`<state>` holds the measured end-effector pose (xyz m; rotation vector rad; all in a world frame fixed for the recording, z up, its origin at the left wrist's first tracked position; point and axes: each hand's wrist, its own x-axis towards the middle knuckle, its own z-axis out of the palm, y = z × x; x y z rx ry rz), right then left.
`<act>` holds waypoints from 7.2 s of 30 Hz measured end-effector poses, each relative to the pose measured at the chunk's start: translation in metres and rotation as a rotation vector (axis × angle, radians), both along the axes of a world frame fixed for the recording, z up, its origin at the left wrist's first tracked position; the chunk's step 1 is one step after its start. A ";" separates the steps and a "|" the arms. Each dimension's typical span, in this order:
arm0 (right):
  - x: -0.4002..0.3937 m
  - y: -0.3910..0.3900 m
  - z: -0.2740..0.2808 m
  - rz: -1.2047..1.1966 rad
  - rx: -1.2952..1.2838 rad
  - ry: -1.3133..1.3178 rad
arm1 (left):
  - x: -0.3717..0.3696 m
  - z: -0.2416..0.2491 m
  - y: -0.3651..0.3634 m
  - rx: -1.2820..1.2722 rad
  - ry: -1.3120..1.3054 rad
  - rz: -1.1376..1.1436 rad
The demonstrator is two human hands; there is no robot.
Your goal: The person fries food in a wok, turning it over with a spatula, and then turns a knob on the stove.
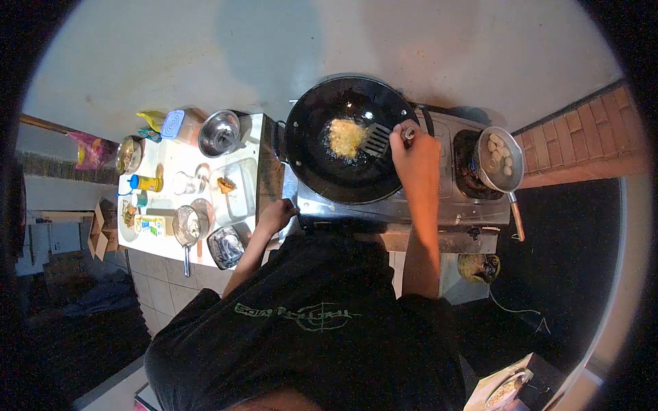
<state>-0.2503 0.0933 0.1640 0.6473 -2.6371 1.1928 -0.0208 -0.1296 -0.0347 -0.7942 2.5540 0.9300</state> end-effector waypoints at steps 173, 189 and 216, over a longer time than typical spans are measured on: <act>-0.001 -0.010 0.005 0.061 0.138 -0.048 | 0.003 -0.019 -0.019 0.061 -0.203 -0.090; 0.001 0.000 0.006 0.001 0.076 0.043 | 0.002 -0.002 -0.013 0.028 -0.233 -0.057; -0.002 0.002 0.002 -0.015 0.094 0.047 | 0.008 0.001 -0.001 -0.071 -0.031 -0.038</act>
